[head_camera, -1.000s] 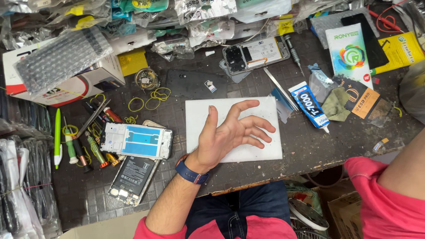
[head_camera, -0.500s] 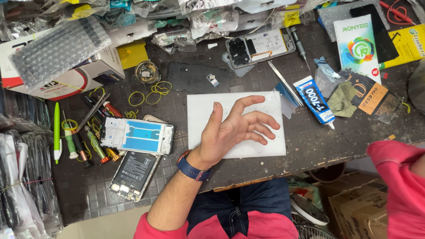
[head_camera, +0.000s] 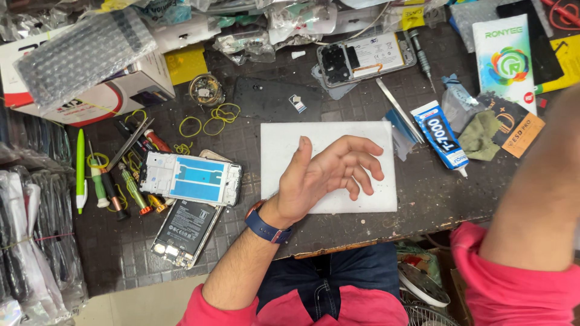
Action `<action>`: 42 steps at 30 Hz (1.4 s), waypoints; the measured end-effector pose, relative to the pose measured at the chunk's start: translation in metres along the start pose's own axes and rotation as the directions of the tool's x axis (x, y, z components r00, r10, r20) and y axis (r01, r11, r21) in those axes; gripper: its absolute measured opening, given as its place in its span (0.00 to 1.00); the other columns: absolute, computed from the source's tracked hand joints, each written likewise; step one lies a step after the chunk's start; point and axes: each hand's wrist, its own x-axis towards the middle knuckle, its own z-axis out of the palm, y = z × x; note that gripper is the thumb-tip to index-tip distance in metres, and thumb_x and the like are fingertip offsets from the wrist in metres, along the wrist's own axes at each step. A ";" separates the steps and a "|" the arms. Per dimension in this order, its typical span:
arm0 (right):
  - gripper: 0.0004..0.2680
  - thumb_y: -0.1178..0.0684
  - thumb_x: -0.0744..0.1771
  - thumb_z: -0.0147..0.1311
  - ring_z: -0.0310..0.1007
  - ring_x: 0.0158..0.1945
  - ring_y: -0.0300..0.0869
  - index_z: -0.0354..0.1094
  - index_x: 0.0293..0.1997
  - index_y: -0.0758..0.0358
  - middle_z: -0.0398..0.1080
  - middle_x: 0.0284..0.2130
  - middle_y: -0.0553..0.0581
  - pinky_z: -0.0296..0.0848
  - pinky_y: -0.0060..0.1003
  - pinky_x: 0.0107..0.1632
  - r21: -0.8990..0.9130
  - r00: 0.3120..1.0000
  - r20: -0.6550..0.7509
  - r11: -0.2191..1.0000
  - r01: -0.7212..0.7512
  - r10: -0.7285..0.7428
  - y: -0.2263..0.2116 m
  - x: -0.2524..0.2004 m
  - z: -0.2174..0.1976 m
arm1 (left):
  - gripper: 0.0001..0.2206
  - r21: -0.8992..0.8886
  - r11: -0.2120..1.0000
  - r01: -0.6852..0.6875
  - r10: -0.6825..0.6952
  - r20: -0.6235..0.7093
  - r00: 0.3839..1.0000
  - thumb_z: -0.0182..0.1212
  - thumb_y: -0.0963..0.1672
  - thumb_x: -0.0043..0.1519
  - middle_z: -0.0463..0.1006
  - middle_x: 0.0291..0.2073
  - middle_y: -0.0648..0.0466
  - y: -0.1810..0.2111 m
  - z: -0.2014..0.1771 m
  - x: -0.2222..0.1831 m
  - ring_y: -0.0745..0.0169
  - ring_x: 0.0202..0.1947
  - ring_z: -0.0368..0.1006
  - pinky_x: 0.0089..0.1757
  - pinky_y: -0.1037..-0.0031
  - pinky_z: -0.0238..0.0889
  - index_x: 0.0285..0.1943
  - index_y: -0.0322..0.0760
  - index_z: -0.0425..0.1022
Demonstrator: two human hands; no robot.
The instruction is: The person reassembles a disassembled smartphone by placing the back cover, aligning internal components, and securing the casing. They then power on the device and test the touchscreen responsiveness.
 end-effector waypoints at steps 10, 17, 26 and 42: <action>0.07 0.59 0.72 0.51 0.72 0.40 0.38 0.68 0.49 0.75 0.73 0.40 0.61 0.70 0.28 0.45 0.055 0.873 0.412 0.963 0.263 -0.262 0.030 -0.022 0.005 | 0.32 0.087 0.996 0.009 -0.013 0.041 0.999 0.52 0.60 0.67 0.70 0.34 0.56 0.001 0.001 0.001 0.79 0.27 0.60 0.29 0.86 0.51 0.61 0.27 0.71; 0.17 0.43 0.60 0.71 0.74 0.26 0.43 0.74 0.37 0.69 0.74 0.23 0.58 0.72 0.37 0.31 -0.564 0.408 0.803 0.776 0.283 0.435 -0.010 -0.018 -0.013 | 0.25 0.179 0.982 -0.063 0.078 -0.082 0.994 0.54 0.55 0.65 0.67 0.34 0.59 0.003 0.002 -0.002 0.76 0.31 0.56 0.33 0.83 0.49 0.57 0.30 0.71; 0.28 0.41 0.53 0.78 0.78 0.40 0.49 0.72 0.48 0.71 0.76 0.37 0.63 0.78 0.43 0.44 -0.560 0.367 0.825 0.710 0.426 0.430 0.015 -0.015 -0.023 | 0.12 0.337 0.901 -0.272 0.372 -0.279 0.886 0.57 0.48 0.66 0.66 0.29 0.61 -0.005 0.002 -0.006 0.78 0.29 0.56 0.34 0.84 0.48 0.47 0.33 0.70; 0.05 0.60 0.71 0.57 0.73 0.45 0.38 0.66 0.48 0.71 0.74 0.43 0.57 0.73 0.31 0.47 -0.244 0.780 0.625 0.953 0.177 0.015 0.085 -0.027 -0.037 | 0.03 0.865 0.480 -0.146 0.695 -0.274 0.664 0.64 0.39 0.66 0.63 0.16 0.64 -0.002 0.021 -0.008 0.81 0.16 0.57 0.23 0.84 0.49 0.40 0.35 0.74</action>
